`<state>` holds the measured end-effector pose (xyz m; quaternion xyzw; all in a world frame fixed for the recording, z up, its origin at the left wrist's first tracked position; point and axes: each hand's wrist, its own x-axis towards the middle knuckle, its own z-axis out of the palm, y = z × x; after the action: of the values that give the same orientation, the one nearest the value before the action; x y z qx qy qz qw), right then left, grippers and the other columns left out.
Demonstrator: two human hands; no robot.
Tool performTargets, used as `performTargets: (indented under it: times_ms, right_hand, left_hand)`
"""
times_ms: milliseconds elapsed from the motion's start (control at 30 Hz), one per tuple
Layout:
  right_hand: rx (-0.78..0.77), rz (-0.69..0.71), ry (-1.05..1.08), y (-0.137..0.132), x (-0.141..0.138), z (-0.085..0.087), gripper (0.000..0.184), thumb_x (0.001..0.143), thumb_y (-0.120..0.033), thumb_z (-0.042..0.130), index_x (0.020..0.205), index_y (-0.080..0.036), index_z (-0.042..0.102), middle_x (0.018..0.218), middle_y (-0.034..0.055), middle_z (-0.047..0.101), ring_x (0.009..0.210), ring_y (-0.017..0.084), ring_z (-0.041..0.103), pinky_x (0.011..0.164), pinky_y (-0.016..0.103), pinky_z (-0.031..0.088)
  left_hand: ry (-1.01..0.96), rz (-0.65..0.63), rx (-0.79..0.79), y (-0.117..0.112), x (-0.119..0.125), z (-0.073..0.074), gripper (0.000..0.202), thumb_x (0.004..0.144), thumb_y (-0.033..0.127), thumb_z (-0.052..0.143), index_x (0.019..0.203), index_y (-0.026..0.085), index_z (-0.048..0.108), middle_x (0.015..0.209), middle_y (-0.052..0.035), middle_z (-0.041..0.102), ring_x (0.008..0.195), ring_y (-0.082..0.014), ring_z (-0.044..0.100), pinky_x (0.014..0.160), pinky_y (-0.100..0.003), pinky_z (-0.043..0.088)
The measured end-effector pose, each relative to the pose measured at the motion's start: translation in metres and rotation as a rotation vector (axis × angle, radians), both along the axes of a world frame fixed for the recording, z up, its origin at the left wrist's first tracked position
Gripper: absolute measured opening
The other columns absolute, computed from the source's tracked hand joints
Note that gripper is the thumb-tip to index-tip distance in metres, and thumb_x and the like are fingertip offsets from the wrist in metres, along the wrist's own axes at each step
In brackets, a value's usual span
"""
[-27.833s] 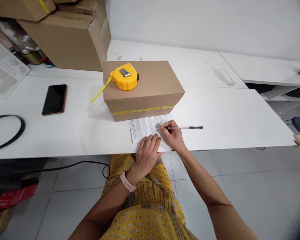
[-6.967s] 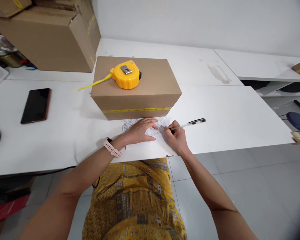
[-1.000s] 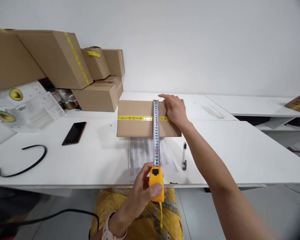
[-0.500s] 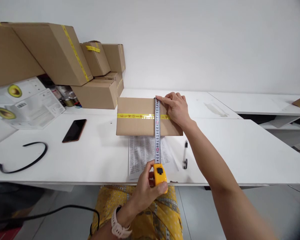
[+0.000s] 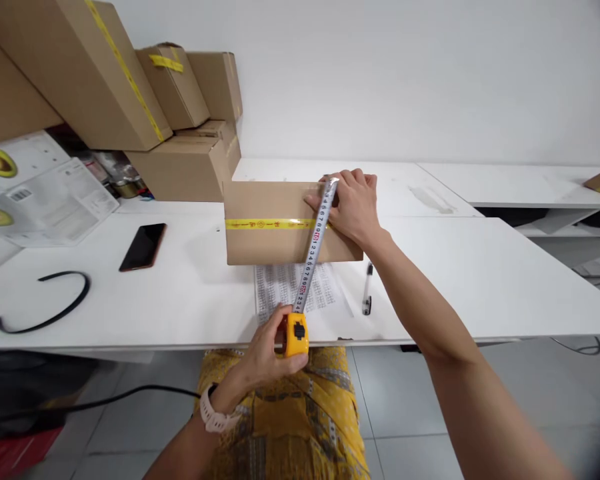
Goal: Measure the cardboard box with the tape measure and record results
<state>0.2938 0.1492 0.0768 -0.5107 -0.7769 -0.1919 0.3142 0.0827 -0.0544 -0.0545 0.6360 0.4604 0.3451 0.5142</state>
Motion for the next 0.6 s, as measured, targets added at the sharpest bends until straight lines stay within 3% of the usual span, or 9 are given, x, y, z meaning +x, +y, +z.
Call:
performTargets:
  times_ms: [133, 400, 467, 600]
  right_hand:
    - [0.053, 0.062, -0.030, -0.012, -0.002, -0.014, 0.064, 0.095, -0.072, 0.035, 0.120, -0.020, 0.062, 0.112, 0.0149, 0.064, 0.114, 0.035, 0.052, 0.098, 0.053, 0.034]
    - [0.070, 0.203, -0.009, -0.036, 0.011, -0.080, 0.069, 0.088, -0.081, 0.040, 0.110, -0.022, 0.068, 0.111, 0.0143, 0.068, 0.106, 0.034, 0.057, 0.096, 0.053, 0.037]
    - [0.009, 0.191, -0.014, -0.033, 0.014, -0.083, 0.067, 0.087, -0.080, 0.041, 0.108, -0.023, 0.068, 0.114, 0.0146, 0.068, 0.107, 0.034, 0.058, 0.097, 0.054, 0.037]
    - [-0.105, 0.153, -0.029, -0.023, 0.012, -0.074, 0.062, 0.088, -0.078, 0.044, 0.110, -0.025, 0.068, 0.122, 0.0160, 0.066, 0.118, 0.038, 0.055, 0.101, 0.059, 0.036]
  left_hand:
    - [0.008, -0.076, -0.013, 0.005, -0.009, 0.005, 0.073, 0.069, 0.039, 0.077, 0.131, 0.020, 0.045, 0.111, -0.0065, 0.062, 0.091, -0.0201, 0.063, 0.085, -0.035, 0.056]
    - [-0.003, -0.161, 0.017, 0.010, -0.014, 0.005, 0.065, 0.071, 0.036, 0.076, 0.127, 0.021, 0.047, 0.104, -0.0030, 0.061, 0.086, -0.0176, 0.060, 0.081, -0.032, 0.054]
    - [-0.010, -0.162, 0.014, 0.010, -0.014, 0.007, 0.064, 0.072, 0.036, 0.076, 0.127, 0.021, 0.047, 0.106, -0.0038, 0.061, 0.088, -0.0180, 0.060, 0.083, -0.033, 0.053]
    - [-0.024, -0.151, -0.016, 0.010, -0.014, 0.008, 0.063, 0.072, 0.036, 0.075, 0.126, 0.020, 0.047, 0.108, -0.0065, 0.063, 0.090, -0.0203, 0.063, 0.084, -0.035, 0.054]
